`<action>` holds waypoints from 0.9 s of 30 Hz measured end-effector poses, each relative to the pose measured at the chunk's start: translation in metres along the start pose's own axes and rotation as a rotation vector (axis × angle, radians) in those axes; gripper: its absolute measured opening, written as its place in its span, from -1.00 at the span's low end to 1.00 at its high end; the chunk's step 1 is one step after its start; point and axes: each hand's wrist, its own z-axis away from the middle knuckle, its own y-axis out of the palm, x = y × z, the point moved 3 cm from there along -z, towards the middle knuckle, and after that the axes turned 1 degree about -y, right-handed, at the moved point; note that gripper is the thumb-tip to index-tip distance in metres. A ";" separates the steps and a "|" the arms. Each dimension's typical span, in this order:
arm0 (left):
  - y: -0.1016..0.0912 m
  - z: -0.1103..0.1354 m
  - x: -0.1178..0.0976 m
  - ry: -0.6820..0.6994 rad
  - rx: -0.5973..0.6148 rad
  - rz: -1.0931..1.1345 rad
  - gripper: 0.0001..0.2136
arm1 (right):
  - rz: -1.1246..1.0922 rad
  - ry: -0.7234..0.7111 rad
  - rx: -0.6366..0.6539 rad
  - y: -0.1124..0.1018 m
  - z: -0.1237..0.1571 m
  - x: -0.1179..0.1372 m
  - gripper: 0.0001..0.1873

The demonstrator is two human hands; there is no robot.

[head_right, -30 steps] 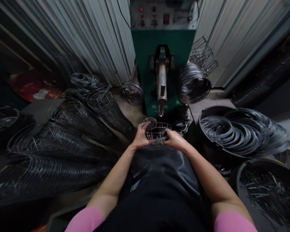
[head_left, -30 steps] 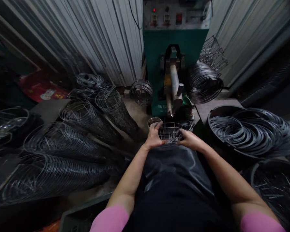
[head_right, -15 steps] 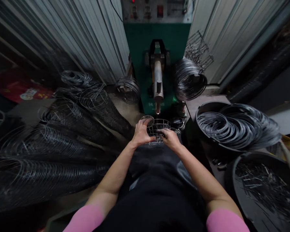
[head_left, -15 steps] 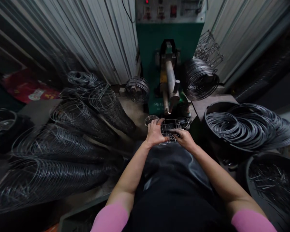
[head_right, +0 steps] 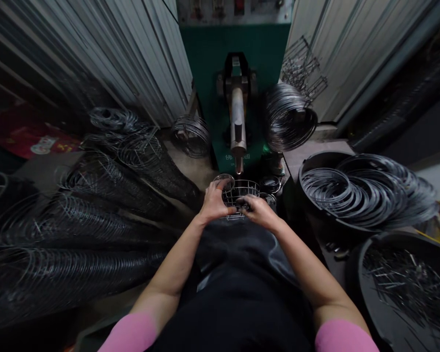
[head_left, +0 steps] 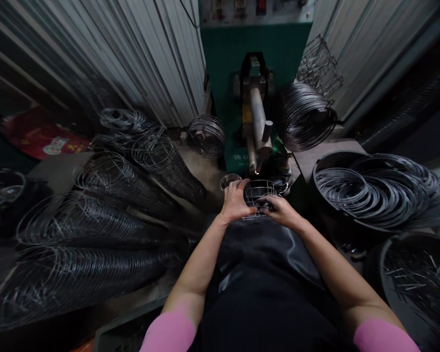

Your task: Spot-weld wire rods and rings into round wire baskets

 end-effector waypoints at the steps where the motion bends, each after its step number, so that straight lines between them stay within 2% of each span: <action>1: 0.000 -0.001 0.000 0.002 0.001 0.005 -0.19 | 0.011 -0.006 -0.002 0.000 -0.001 0.000 -0.75; 5: 0.000 -0.007 0.004 -0.023 0.011 0.025 -0.18 | 0.074 -0.017 -0.004 0.003 -0.004 -0.003 -0.78; 12: 0.001 -0.017 0.010 -0.007 0.016 0.064 -0.20 | 0.150 -0.039 0.005 0.002 -0.009 -0.003 -0.69; 19: 0.001 -0.040 0.018 -0.026 0.021 0.094 -0.20 | 0.218 -0.052 -0.014 -0.006 -0.028 -0.010 -0.70; 23: 0.002 -0.054 0.024 -0.046 0.029 0.111 -0.22 | 0.220 -0.042 -0.023 -0.010 -0.040 -0.015 -0.76; 27: 0.005 -0.056 0.025 -0.039 0.020 0.118 -0.24 | 0.233 0.003 -0.055 -0.009 -0.041 -0.015 -0.75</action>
